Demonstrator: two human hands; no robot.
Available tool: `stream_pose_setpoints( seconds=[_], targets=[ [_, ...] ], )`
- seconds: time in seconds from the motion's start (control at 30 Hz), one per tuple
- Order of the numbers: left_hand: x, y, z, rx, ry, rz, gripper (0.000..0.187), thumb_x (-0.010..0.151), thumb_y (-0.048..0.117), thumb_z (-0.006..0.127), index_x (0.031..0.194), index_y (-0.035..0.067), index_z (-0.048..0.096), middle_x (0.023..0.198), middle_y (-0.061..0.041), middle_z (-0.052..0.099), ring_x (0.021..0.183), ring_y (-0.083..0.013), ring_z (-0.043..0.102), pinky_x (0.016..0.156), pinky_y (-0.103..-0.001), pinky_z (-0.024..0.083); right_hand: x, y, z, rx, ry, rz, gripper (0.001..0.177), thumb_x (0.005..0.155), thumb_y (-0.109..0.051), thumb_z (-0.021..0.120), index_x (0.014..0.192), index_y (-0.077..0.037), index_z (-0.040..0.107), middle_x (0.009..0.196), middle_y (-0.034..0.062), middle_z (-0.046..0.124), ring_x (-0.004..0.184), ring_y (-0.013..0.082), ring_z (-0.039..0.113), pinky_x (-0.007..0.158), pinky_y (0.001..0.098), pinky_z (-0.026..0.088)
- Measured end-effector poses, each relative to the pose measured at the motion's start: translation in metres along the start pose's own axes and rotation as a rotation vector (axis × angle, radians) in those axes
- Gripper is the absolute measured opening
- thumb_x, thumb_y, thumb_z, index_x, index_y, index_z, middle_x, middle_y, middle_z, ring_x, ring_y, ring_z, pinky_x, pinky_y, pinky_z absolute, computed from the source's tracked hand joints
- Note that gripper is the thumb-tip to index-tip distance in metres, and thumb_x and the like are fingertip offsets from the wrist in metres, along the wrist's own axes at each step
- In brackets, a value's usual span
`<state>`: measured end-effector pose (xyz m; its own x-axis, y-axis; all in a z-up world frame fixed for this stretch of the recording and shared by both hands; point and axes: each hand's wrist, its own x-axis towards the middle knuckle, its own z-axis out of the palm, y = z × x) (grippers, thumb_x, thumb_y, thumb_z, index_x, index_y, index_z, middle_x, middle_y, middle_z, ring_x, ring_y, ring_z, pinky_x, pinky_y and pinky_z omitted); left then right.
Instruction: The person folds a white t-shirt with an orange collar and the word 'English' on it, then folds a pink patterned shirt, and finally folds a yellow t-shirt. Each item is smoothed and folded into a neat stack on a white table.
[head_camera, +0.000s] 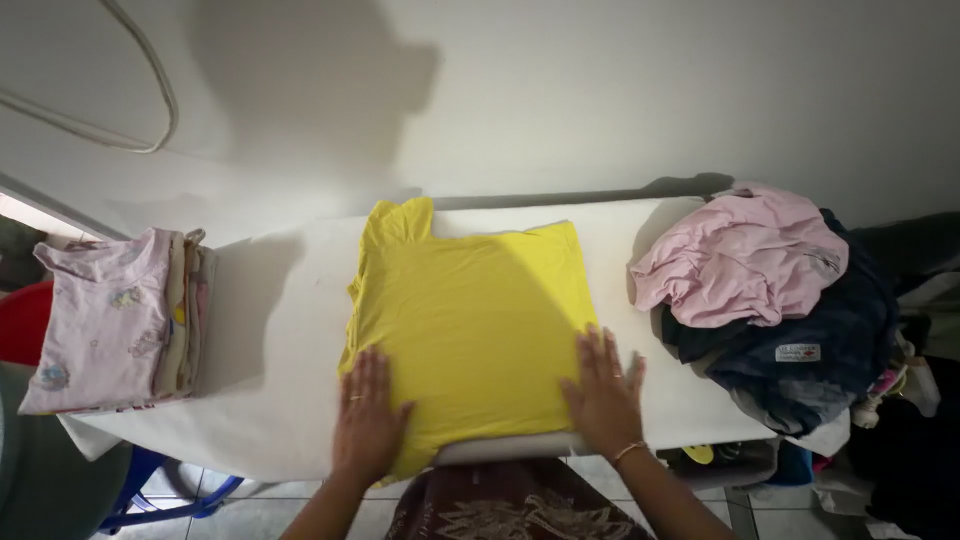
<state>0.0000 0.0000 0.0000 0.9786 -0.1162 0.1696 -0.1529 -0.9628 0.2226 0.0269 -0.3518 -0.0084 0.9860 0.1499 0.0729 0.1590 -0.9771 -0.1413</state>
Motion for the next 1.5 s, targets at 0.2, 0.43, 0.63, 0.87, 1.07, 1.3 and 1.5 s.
stream_pose_setpoints(
  seconds=[0.2,0.43,0.63,0.87,1.07,1.3,1.5],
  targets=[
    [-0.023,-0.008,-0.004,0.122,-0.174,-0.306,0.076,0.098,0.046,0.042,0.159,0.007,0.018,0.168,-0.009,0.013,0.157,-0.022,0.003,0.124,-0.051,-0.001,-0.01,-0.001,-0.006,-0.066,0.053,0.055,0.069,0.093,-0.041,0.049,0.152,-0.01,0.034,0.165,0.0114,0.023,0.153,0.0298,0.018,0.111,0.0744,0.011],
    [-0.059,0.012,-0.012,-0.248,0.163,-0.566,0.037,0.094,0.021,0.061,0.125,0.002,0.055,0.13,-0.018,0.057,0.129,-0.0352,0.05,0.11,-0.048,0.038,-0.015,-0.038,0.006,0.484,-0.048,-0.416,0.031,0.098,-0.025,0.059,0.124,-0.008,0.062,0.125,0.0116,0.064,0.119,0.0309,0.057,0.104,0.0475,0.044],
    [-0.112,0.01,0.019,-0.541,0.111,-0.939,0.031,0.084,0.004,0.063,0.112,-0.002,0.051,0.108,-0.019,0.06,0.098,-0.0321,0.063,0.085,-0.041,0.053,0.003,-0.113,0.016,0.622,-0.094,-0.933,0.028,0.098,-0.028,0.069,0.117,-0.009,0.062,0.114,0.009,0.066,0.109,0.0265,0.061,0.099,0.0439,0.05],
    [-0.122,0.005,0.014,-0.732,0.002,-0.843,0.045,0.082,0.008,0.073,0.121,0.004,0.051,0.092,-0.013,0.073,0.084,-0.024,0.073,0.076,-0.034,0.058,0.011,-0.157,0.008,0.554,-0.248,-0.881,0.03,0.08,-0.032,0.076,0.101,-0.011,0.069,0.104,0.0093,0.067,0.103,0.0308,0.061,0.083,0.0457,0.047],
    [-0.099,0.024,-0.026,-0.628,0.086,-0.703,0.056,0.069,0.018,0.086,0.115,0.006,0.056,0.096,-0.012,0.069,0.09,-0.0263,0.068,0.076,-0.039,0.055,0.037,-0.158,0.029,0.89,-0.519,-0.448,0.023,0.096,-0.027,0.062,0.095,-0.007,0.072,0.088,0.0146,0.071,0.082,0.0348,0.067,0.075,0.0435,0.052],
    [-0.077,0.043,-0.014,-0.45,0.156,-0.568,0.029,0.077,0.009,0.074,0.103,0.003,0.064,0.097,-0.012,0.068,0.09,-0.0272,0.067,0.078,-0.039,0.054,0.039,-0.157,0.041,0.846,-0.554,-0.429,0.024,0.1,-0.028,0.059,0.096,-0.006,0.07,0.087,0.0162,0.071,0.081,0.0354,0.068,0.075,0.0441,0.052],
    [-0.062,0.034,-0.029,-0.549,0.068,-0.673,0.017,0.089,0.017,0.07,0.096,0.002,0.075,0.075,-0.012,0.07,0.062,-0.0236,0.07,0.063,-0.037,0.054,0.032,-0.167,0.024,1.005,-0.44,-0.524,0.031,0.089,-0.02,0.061,0.119,-0.013,0.065,0.099,0.0134,0.072,0.092,0.0336,0.069,0.079,0.0427,0.053]
  ],
)
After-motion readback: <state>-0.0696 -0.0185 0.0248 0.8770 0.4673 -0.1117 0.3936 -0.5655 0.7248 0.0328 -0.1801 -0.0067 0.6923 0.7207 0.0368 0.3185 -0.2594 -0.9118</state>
